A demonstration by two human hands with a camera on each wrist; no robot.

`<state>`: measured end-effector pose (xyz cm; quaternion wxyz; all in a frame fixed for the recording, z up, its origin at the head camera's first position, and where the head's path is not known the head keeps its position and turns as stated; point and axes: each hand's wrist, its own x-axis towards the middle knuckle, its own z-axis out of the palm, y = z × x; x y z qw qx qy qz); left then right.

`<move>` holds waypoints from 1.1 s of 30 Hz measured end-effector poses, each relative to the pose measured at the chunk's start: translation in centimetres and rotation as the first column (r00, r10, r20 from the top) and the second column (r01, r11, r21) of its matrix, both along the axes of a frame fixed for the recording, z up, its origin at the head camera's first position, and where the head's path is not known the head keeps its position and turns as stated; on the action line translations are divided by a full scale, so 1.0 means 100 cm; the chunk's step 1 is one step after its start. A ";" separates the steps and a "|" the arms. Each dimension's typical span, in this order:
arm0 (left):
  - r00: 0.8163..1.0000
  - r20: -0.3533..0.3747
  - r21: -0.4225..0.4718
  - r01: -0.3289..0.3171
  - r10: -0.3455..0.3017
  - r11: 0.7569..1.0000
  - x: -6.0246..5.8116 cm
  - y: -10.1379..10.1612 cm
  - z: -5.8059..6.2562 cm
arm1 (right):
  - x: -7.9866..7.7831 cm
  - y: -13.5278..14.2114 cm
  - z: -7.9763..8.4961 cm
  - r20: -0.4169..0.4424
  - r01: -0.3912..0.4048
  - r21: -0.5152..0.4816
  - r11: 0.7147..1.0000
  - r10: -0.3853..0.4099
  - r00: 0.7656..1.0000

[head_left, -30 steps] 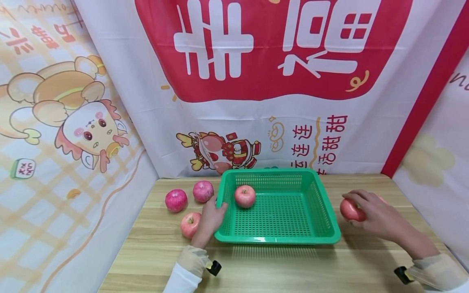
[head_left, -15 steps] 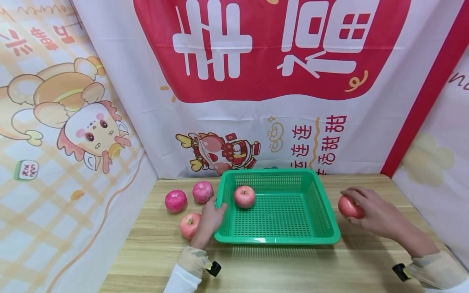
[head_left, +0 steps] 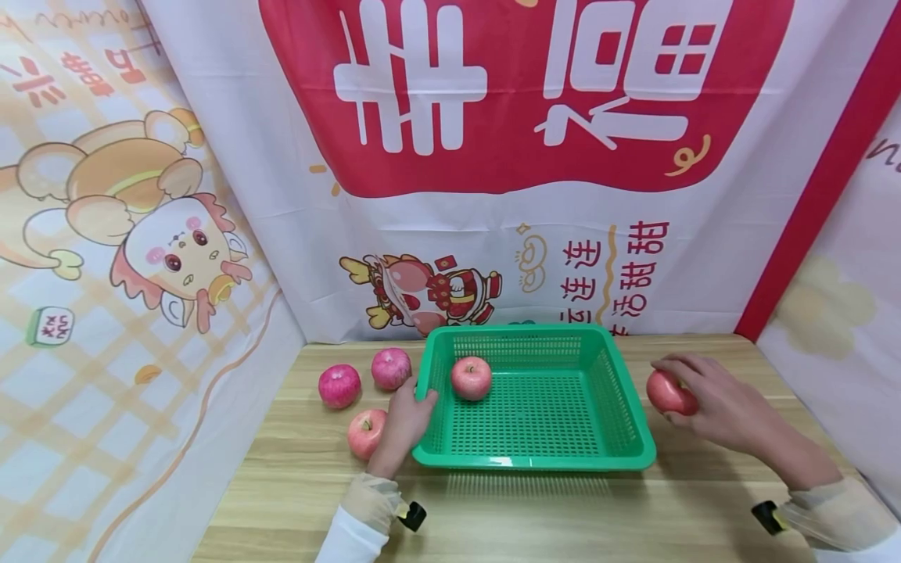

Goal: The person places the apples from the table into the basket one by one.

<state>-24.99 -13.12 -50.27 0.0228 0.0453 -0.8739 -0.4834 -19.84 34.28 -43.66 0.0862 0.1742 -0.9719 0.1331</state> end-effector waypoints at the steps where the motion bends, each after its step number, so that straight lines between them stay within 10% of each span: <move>1: 1.000 0.003 0.004 -0.001 0.001 1.000 0.000 0.000 0.000 | 0.000 0.000 0.001 -0.001 0.000 0.001 1.000 0.000 1.000; 33: 1.000 -0.002 -0.010 -0.004 0.004 1.000 -0.001 0.000 0.001 | -0.011 -0.023 0.019 -0.070 -0.080 -0.002 0.997 0.079 0.994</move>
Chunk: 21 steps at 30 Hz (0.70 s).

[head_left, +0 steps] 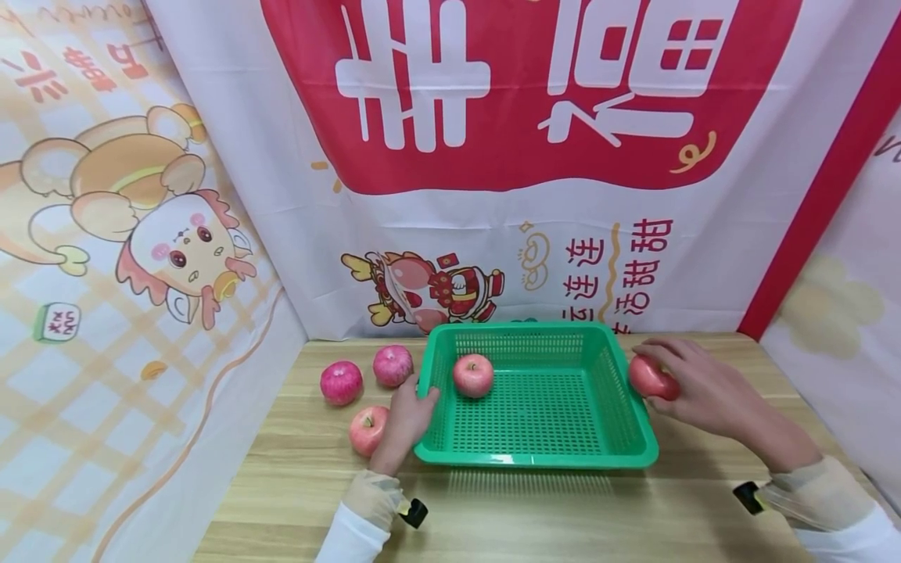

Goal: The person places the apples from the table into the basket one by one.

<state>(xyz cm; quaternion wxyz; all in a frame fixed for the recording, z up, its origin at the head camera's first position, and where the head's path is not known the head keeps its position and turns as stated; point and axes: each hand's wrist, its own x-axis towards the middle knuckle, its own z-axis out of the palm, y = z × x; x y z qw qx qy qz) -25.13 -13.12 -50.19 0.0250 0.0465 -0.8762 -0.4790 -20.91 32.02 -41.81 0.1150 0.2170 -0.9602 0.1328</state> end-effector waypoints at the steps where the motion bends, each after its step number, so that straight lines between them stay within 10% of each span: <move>1: 1.000 0.002 -0.001 0.001 -0.001 1.000 0.000 0.000 0.000 | 0.000 0.000 0.000 -0.005 -0.005 0.000 1.000 0.005 1.000; 21: 1.000 0.006 -0.016 0.004 -0.004 1.000 0.000 0.001 0.001 | -0.004 -0.016 0.008 0.032 -0.037 0.020 0.999 0.036 0.999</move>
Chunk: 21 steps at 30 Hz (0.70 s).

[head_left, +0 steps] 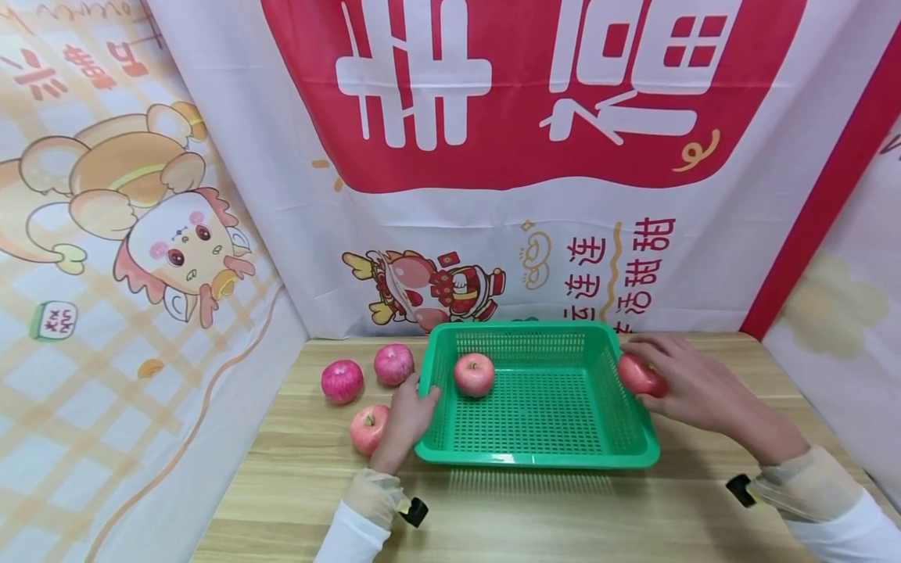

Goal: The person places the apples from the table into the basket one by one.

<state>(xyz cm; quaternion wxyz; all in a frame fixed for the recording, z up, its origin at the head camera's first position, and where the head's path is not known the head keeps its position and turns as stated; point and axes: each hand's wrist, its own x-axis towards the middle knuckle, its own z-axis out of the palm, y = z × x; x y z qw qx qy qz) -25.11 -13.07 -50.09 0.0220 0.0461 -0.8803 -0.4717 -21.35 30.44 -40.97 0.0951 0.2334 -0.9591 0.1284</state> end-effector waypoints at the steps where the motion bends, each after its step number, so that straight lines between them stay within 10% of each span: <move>1: 1.000 0.005 0.001 -0.003 0.003 1.000 0.000 0.000 0.000 | 0.000 -0.001 0.000 0.003 -0.001 0.001 1.000 0.001 1.000; 21: 1.000 -0.003 0.002 -0.007 0.007 1.000 -0.001 0.000 -0.001 | -0.008 -0.017 0.003 0.018 -0.052 0.012 0.999 0.052 0.998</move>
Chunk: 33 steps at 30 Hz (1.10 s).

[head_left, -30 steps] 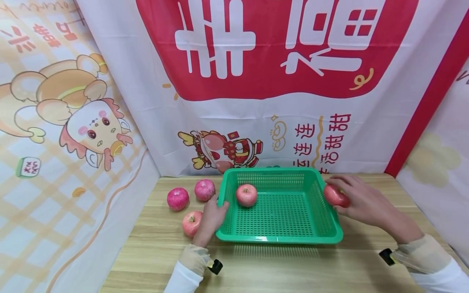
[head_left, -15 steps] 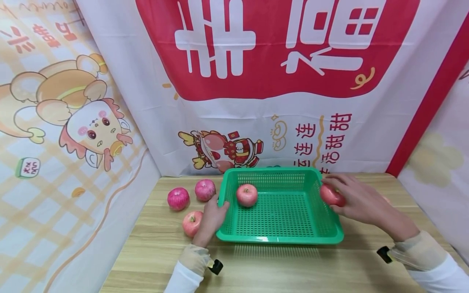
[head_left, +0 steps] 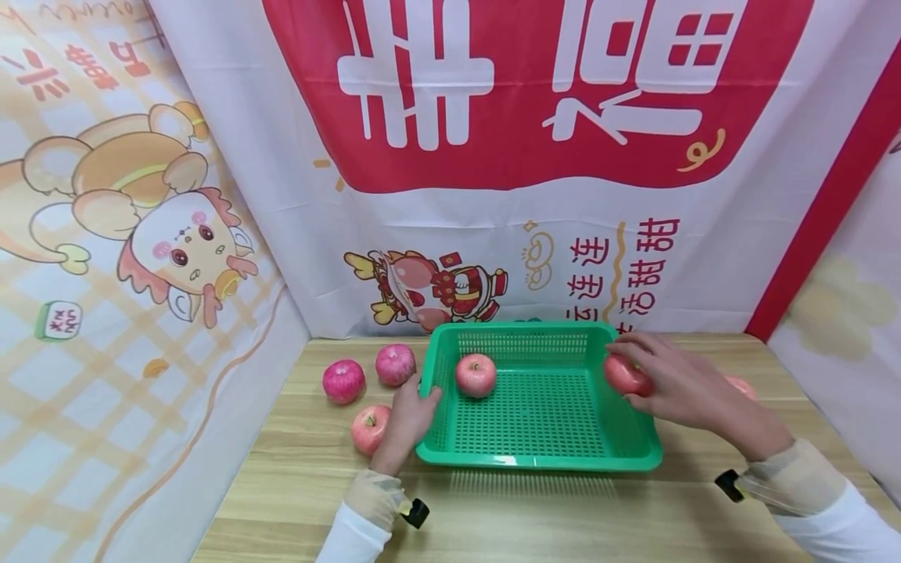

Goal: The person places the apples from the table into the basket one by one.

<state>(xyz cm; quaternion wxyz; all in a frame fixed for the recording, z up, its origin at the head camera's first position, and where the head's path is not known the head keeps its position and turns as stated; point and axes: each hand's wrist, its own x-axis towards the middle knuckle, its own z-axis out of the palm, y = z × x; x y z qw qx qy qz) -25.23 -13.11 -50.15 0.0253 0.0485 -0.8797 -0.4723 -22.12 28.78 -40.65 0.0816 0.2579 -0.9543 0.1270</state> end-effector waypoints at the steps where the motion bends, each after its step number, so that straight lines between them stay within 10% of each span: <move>1: 1.000 0.004 0.000 -0.001 0.001 1.000 0.000 0.000 0.000 | -0.001 -0.001 0.000 0.002 0.000 0.002 1.000 0.000 1.000; 33: 1.000 -0.012 -0.015 -0.015 0.015 1.000 0.000 0.001 0.001 | -0.017 -0.035 -0.007 -0.035 -0.114 -0.018 0.993 0.113 0.993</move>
